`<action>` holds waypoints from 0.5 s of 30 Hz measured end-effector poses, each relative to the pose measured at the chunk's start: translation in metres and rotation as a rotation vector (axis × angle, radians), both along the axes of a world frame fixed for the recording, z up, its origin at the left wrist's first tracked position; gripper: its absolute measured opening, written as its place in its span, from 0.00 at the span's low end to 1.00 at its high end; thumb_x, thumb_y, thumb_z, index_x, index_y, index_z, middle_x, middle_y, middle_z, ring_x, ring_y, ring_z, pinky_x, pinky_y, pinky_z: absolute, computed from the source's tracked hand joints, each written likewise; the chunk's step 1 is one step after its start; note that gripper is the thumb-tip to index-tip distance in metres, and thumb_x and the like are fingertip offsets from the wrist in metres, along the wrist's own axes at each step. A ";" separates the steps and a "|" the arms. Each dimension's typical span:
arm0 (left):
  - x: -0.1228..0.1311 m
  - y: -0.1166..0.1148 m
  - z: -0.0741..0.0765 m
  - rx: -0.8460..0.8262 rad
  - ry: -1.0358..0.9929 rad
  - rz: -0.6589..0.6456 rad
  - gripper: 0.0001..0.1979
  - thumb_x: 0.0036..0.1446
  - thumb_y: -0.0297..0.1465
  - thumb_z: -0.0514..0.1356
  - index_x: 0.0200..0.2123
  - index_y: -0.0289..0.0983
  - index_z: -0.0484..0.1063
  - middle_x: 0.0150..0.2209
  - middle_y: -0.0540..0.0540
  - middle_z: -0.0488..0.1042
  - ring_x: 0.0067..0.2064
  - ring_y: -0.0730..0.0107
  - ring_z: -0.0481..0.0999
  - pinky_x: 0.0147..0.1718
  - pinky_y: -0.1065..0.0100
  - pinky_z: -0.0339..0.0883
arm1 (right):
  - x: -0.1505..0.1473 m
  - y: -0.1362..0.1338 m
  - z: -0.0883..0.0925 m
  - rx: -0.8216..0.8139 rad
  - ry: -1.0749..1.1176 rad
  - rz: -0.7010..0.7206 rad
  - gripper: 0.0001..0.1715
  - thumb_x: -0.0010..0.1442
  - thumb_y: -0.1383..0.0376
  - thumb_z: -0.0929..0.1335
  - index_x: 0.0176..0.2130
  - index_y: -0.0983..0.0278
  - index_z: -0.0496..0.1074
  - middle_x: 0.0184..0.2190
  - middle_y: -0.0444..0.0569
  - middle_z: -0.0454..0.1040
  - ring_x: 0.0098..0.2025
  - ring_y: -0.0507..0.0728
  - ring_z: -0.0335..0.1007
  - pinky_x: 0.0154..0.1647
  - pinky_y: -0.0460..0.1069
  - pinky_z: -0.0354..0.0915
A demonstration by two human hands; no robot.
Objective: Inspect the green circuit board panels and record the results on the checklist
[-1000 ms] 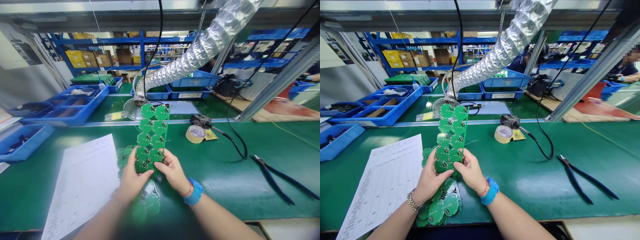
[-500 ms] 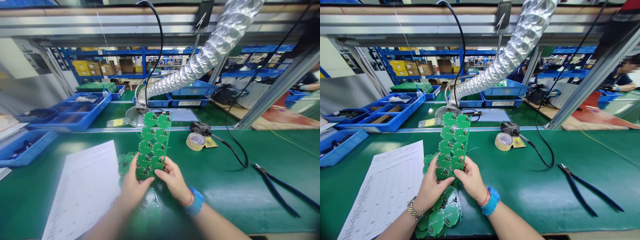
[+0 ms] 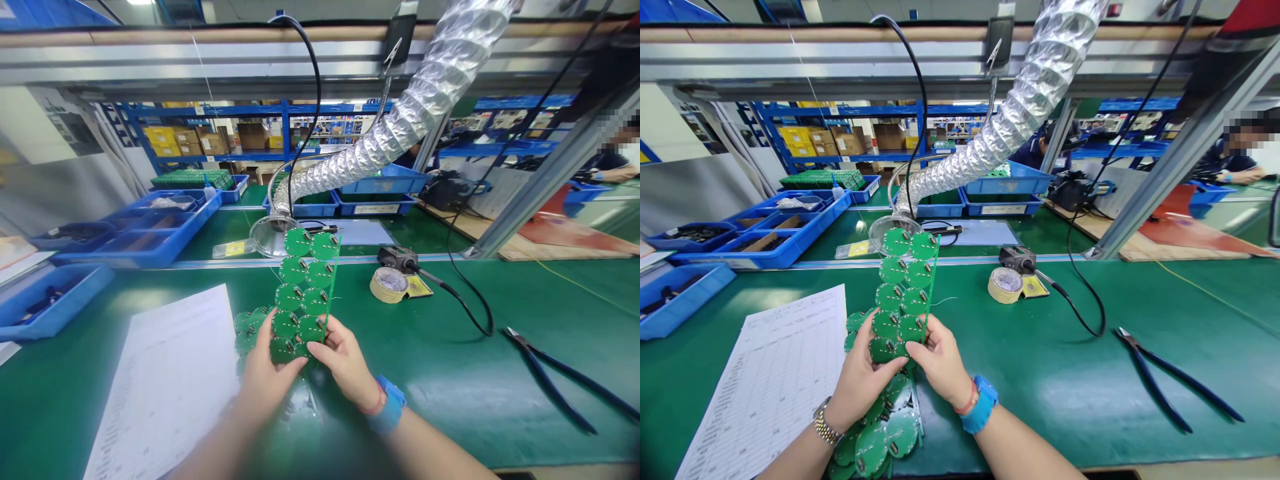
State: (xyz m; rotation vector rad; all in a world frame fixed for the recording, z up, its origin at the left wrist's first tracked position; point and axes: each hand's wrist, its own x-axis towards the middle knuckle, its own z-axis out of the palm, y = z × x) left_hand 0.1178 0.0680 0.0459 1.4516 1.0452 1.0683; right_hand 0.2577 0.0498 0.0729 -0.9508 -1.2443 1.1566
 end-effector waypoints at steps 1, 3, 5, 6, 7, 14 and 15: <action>0.000 0.000 0.000 0.002 0.000 -0.002 0.39 0.46 0.29 0.61 0.58 0.48 0.43 0.51 0.47 0.66 0.46 0.64 0.71 0.38 0.65 0.71 | 0.000 0.000 0.000 0.002 0.001 -0.001 0.13 0.51 0.68 0.67 0.40 0.63 0.67 0.36 0.45 0.72 0.39 0.53 0.67 0.42 0.48 0.62; 0.000 0.000 0.000 0.005 0.003 -0.004 0.39 0.46 0.29 0.61 0.58 0.48 0.43 0.51 0.47 0.66 0.46 0.65 0.71 0.39 0.65 0.71 | 0.000 0.000 0.000 0.001 0.001 0.000 0.13 0.51 0.68 0.67 0.40 0.63 0.66 0.36 0.45 0.72 0.39 0.53 0.67 0.42 0.48 0.62; 0.000 0.000 -0.001 0.007 0.011 0.000 0.39 0.46 0.29 0.61 0.58 0.49 0.43 0.51 0.48 0.66 0.46 0.65 0.71 0.39 0.65 0.71 | 0.000 0.000 0.000 -0.002 0.001 0.002 0.13 0.51 0.68 0.67 0.40 0.63 0.66 0.36 0.45 0.72 0.39 0.53 0.67 0.42 0.48 0.62; 0.000 0.000 -0.001 0.007 0.015 0.002 0.39 0.46 0.29 0.61 0.58 0.49 0.43 0.51 0.48 0.66 0.46 0.65 0.71 0.39 0.65 0.71 | 0.000 -0.001 0.000 -0.004 0.000 0.001 0.13 0.51 0.68 0.67 0.40 0.63 0.66 0.36 0.45 0.72 0.39 0.53 0.67 0.42 0.48 0.62; 0.000 0.000 -0.001 0.008 0.019 0.004 0.39 0.46 0.29 0.61 0.58 0.49 0.43 0.51 0.48 0.66 0.46 0.65 0.71 0.39 0.65 0.70 | 0.000 -0.001 0.000 -0.004 0.000 0.001 0.13 0.51 0.68 0.67 0.40 0.63 0.66 0.36 0.45 0.72 0.39 0.53 0.67 0.42 0.48 0.62; 0.000 0.000 -0.003 0.011 0.023 0.010 0.39 0.46 0.29 0.61 0.58 0.48 0.43 0.50 0.47 0.67 0.45 0.64 0.72 0.40 0.64 0.70 | 0.000 -0.001 0.000 -0.001 0.005 0.006 0.14 0.51 0.68 0.67 0.40 0.63 0.66 0.37 0.45 0.72 0.40 0.53 0.68 0.43 0.49 0.62; 0.000 0.000 -0.003 0.012 0.022 0.011 0.39 0.46 0.29 0.61 0.58 0.48 0.43 0.50 0.47 0.67 0.45 0.64 0.72 0.40 0.64 0.70 | 0.000 -0.001 0.000 0.001 0.006 0.007 0.14 0.51 0.69 0.67 0.40 0.63 0.66 0.37 0.45 0.72 0.40 0.53 0.68 0.43 0.49 0.62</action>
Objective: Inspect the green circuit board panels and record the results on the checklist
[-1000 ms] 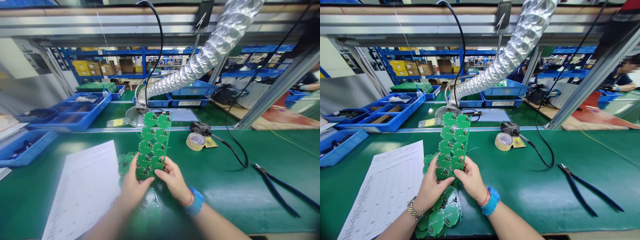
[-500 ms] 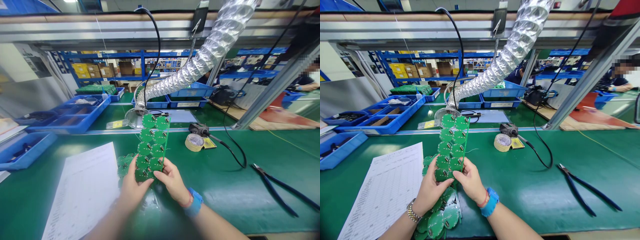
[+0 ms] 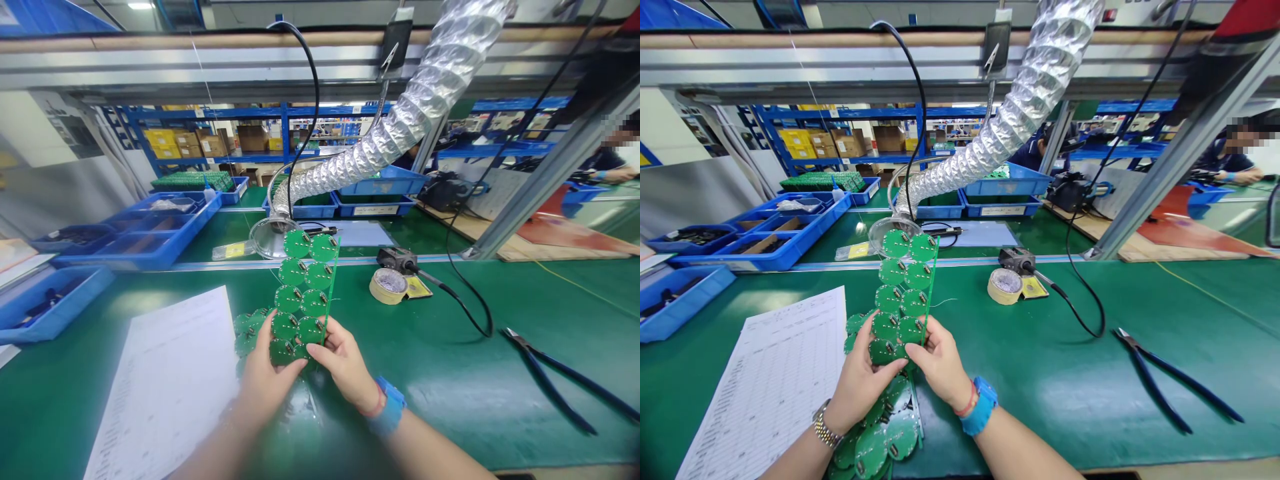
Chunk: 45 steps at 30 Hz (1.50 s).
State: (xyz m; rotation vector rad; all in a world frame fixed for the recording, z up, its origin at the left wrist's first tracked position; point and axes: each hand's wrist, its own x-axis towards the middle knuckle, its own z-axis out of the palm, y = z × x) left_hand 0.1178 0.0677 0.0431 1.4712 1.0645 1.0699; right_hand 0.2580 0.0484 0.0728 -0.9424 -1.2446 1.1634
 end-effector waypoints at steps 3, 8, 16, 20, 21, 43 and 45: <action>0.000 0.000 0.000 -0.005 -0.013 -0.009 0.39 0.46 0.28 0.61 0.58 0.48 0.43 0.51 0.47 0.66 0.46 0.64 0.71 0.40 0.64 0.70 | 0.000 0.000 0.000 -0.003 -0.005 -0.002 0.14 0.51 0.69 0.67 0.41 0.62 0.66 0.38 0.46 0.72 0.40 0.54 0.68 0.44 0.50 0.62; 0.000 0.001 -0.001 -0.009 -0.030 -0.016 0.39 0.46 0.28 0.61 0.58 0.48 0.43 0.51 0.47 0.66 0.46 0.65 0.72 0.41 0.64 0.70 | 0.000 0.000 0.000 0.007 0.002 -0.003 0.14 0.51 0.69 0.67 0.41 0.62 0.66 0.38 0.46 0.72 0.41 0.54 0.67 0.44 0.50 0.62; 0.000 -0.001 -0.001 0.007 0.037 -0.028 0.38 0.47 0.29 0.60 0.58 0.46 0.44 0.51 0.46 0.67 0.46 0.64 0.72 0.41 0.64 0.70 | 0.005 0.002 0.009 0.131 -0.047 -0.120 0.20 0.56 0.66 0.64 0.50 0.59 0.61 0.41 0.47 0.69 0.41 0.53 0.66 0.45 0.49 0.62; 0.001 -0.002 0.001 0.001 0.068 -0.030 0.38 0.47 0.30 0.60 0.59 0.45 0.44 0.50 0.45 0.68 0.43 0.63 0.74 0.37 0.64 0.71 | 0.012 0.004 0.009 0.153 -0.176 -0.217 0.23 0.58 0.64 0.62 0.54 0.60 0.58 0.34 0.45 0.68 0.34 0.51 0.63 0.39 0.47 0.62; 0.001 -0.002 0.001 0.004 0.070 -0.030 0.38 0.47 0.30 0.60 0.59 0.45 0.44 0.50 0.44 0.68 0.43 0.63 0.74 0.37 0.64 0.71 | 0.013 0.004 0.008 0.149 -0.221 -0.245 0.22 0.59 0.63 0.61 0.53 0.61 0.59 0.30 0.44 0.67 0.31 0.51 0.62 0.35 0.46 0.62; 0.000 -0.003 -0.004 0.075 0.219 -0.012 0.37 0.48 0.37 0.59 0.59 0.42 0.46 0.44 0.43 0.72 0.27 0.69 0.73 0.25 0.65 0.70 | 0.018 0.006 0.010 0.110 -0.232 -0.335 0.08 0.57 0.61 0.62 0.33 0.64 0.64 0.19 0.38 0.51 0.22 0.48 0.47 0.22 0.44 0.49; 0.000 -0.002 -0.004 0.064 0.211 -0.021 0.37 0.48 0.36 0.59 0.59 0.42 0.45 0.46 0.42 0.71 0.30 0.67 0.74 0.27 0.64 0.70 | 0.018 0.006 0.009 0.108 -0.231 -0.325 0.09 0.58 0.60 0.62 0.34 0.64 0.63 0.20 0.38 0.52 0.23 0.48 0.48 0.23 0.45 0.49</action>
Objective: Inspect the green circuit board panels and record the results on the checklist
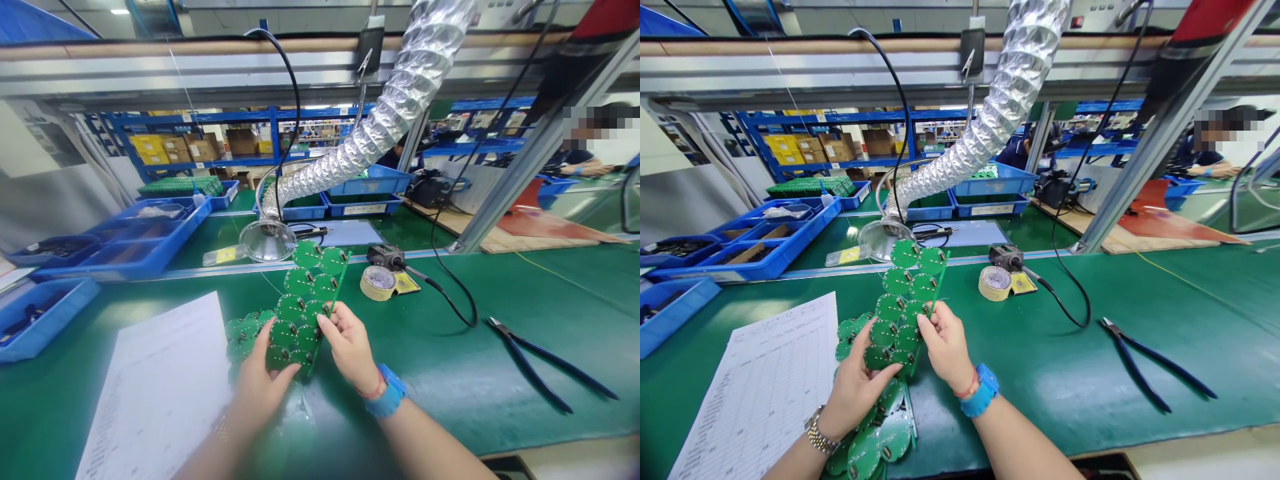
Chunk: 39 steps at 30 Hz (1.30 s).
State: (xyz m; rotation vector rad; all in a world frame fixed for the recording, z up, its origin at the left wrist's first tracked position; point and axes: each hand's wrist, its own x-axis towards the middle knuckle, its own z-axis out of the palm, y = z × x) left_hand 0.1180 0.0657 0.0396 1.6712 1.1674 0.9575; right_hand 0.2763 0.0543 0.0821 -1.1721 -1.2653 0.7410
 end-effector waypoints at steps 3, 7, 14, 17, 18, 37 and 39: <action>0.001 0.001 0.002 -0.038 -0.052 0.000 0.38 0.47 0.34 0.60 0.59 0.41 0.45 0.49 0.41 0.68 0.39 0.61 0.75 0.32 0.63 0.71 | 0.000 0.000 -0.002 0.006 -0.006 0.017 0.09 0.59 0.60 0.61 0.35 0.64 0.63 0.21 0.39 0.53 0.23 0.49 0.49 0.24 0.45 0.50; 0.002 0.001 0.003 -0.058 -0.115 -0.003 0.37 0.46 0.31 0.60 0.58 0.42 0.45 0.51 0.42 0.67 0.45 0.60 0.72 0.39 0.61 0.70 | -0.001 -0.002 -0.002 0.016 -0.047 0.009 0.10 0.59 0.59 0.61 0.36 0.64 0.64 0.20 0.39 0.53 0.23 0.49 0.48 0.24 0.45 0.49; 0.001 0.001 -0.002 -0.034 -0.140 -0.013 0.36 0.47 0.32 0.60 0.58 0.43 0.46 0.52 0.42 0.66 0.46 0.61 0.72 0.40 0.61 0.70 | -0.001 -0.006 0.002 0.046 -0.102 -0.010 0.10 0.59 0.60 0.60 0.36 0.64 0.65 0.19 0.38 0.51 0.22 0.48 0.47 0.23 0.45 0.48; 0.002 0.001 -0.002 -0.036 -0.141 -0.009 0.36 0.47 0.33 0.60 0.58 0.42 0.46 0.52 0.42 0.66 0.45 0.61 0.72 0.39 0.61 0.70 | -0.001 -0.006 0.002 0.050 -0.117 -0.022 0.10 0.59 0.60 0.60 0.36 0.65 0.65 0.19 0.38 0.50 0.22 0.48 0.47 0.23 0.45 0.48; 0.002 0.001 -0.002 -0.040 -0.135 -0.008 0.36 0.47 0.33 0.59 0.58 0.43 0.45 0.52 0.41 0.65 0.44 0.61 0.73 0.38 0.61 0.70 | -0.002 -0.006 0.001 0.053 -0.130 -0.031 0.10 0.59 0.60 0.60 0.36 0.65 0.65 0.19 0.38 0.50 0.22 0.48 0.47 0.23 0.45 0.48; 0.000 -0.001 -0.007 0.102 0.010 -0.008 0.33 0.47 0.34 0.59 0.56 0.44 0.53 0.48 0.44 0.71 0.45 0.57 0.72 0.40 0.58 0.69 | 0.012 0.002 0.007 0.136 0.239 -0.104 0.08 0.58 0.62 0.63 0.33 0.64 0.66 0.24 0.41 0.62 0.25 0.49 0.54 0.26 0.44 0.55; 0.000 -0.001 -0.008 0.115 0.023 -0.003 0.32 0.47 0.34 0.59 0.56 0.44 0.54 0.47 0.44 0.71 0.45 0.57 0.72 0.40 0.58 0.69 | 0.012 0.002 0.006 0.141 0.237 -0.115 0.09 0.58 0.61 0.63 0.30 0.64 0.65 0.23 0.41 0.61 0.25 0.48 0.52 0.25 0.44 0.53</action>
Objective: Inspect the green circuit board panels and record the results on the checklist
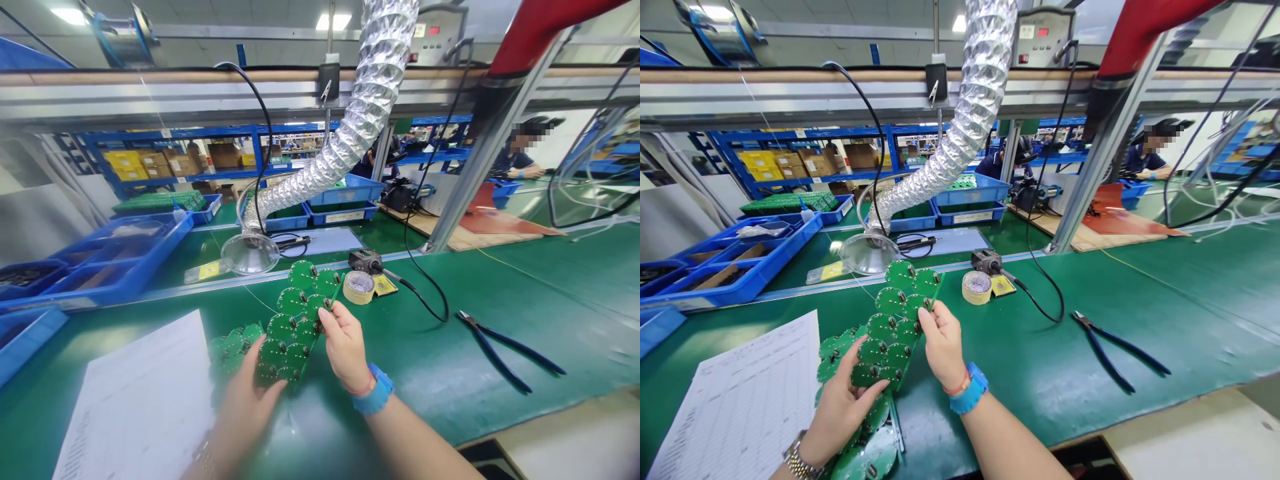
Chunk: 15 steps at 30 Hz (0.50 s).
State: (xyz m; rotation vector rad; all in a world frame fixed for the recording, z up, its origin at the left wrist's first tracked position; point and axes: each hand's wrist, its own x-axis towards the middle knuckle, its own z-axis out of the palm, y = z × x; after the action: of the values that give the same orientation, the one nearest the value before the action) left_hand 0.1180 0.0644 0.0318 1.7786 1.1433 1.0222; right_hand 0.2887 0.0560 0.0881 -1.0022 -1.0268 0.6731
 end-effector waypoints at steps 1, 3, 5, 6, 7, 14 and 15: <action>0.000 0.000 0.000 0.004 0.005 0.001 0.32 0.47 0.34 0.59 0.56 0.44 0.54 0.47 0.44 0.71 0.45 0.58 0.72 0.41 0.58 0.69 | 0.000 0.000 0.000 0.000 -0.003 -0.004 0.09 0.57 0.61 0.63 0.29 0.64 0.64 0.23 0.41 0.61 0.25 0.48 0.52 0.25 0.44 0.53; 0.000 0.000 0.000 0.012 0.008 0.004 0.32 0.48 0.35 0.59 0.56 0.44 0.54 0.47 0.44 0.71 0.45 0.58 0.72 0.40 0.59 0.69 | 0.000 0.000 -0.001 -0.002 -0.016 -0.012 0.10 0.58 0.61 0.63 0.28 0.64 0.63 0.23 0.41 0.60 0.25 0.49 0.51 0.25 0.45 0.52; 0.001 0.000 0.000 0.022 0.000 0.009 0.32 0.47 0.35 0.59 0.56 0.44 0.54 0.46 0.44 0.72 0.44 0.58 0.73 0.39 0.59 0.70 | 0.001 0.000 -0.001 -0.005 -0.036 -0.021 0.11 0.58 0.61 0.62 0.27 0.64 0.61 0.22 0.40 0.59 0.25 0.49 0.51 0.26 0.45 0.52; 0.001 0.000 -0.001 0.027 -0.003 0.009 0.32 0.47 0.35 0.59 0.56 0.44 0.54 0.46 0.44 0.72 0.44 0.59 0.73 0.39 0.60 0.70 | 0.001 0.000 -0.001 -0.006 -0.045 -0.026 0.11 0.58 0.61 0.62 0.27 0.64 0.60 0.22 0.40 0.58 0.25 0.49 0.51 0.26 0.45 0.52; 0.001 0.000 -0.001 0.031 -0.002 0.008 0.32 0.47 0.35 0.60 0.56 0.44 0.54 0.46 0.44 0.72 0.44 0.59 0.73 0.38 0.60 0.70 | 0.001 0.000 -0.001 -0.007 -0.054 -0.032 0.12 0.58 0.61 0.62 0.26 0.64 0.59 0.22 0.40 0.57 0.26 0.49 0.51 0.26 0.45 0.52; -0.001 0.001 -0.002 0.036 0.043 -0.032 0.33 0.49 0.35 0.58 0.58 0.44 0.50 0.50 0.44 0.69 0.47 0.58 0.71 0.40 0.58 0.69 | 0.003 0.000 -0.001 -0.031 -0.135 -0.072 0.15 0.58 0.59 0.62 0.24 0.64 0.56 0.20 0.38 0.50 0.23 0.48 0.44 0.23 0.44 0.47; -0.001 0.002 -0.002 0.038 0.041 -0.031 0.33 0.49 0.34 0.58 0.58 0.44 0.50 0.50 0.44 0.69 0.47 0.58 0.72 0.40 0.58 0.69 | 0.003 -0.001 -0.001 -0.035 -0.145 -0.074 0.16 0.58 0.59 0.62 0.24 0.64 0.55 0.20 0.38 0.50 0.23 0.48 0.43 0.23 0.44 0.47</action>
State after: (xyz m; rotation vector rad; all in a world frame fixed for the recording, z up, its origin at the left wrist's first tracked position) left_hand 0.1172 0.0661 0.0302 1.8496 1.1244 0.9994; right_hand 0.2912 0.0555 0.0870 -1.1271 -1.1017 0.5651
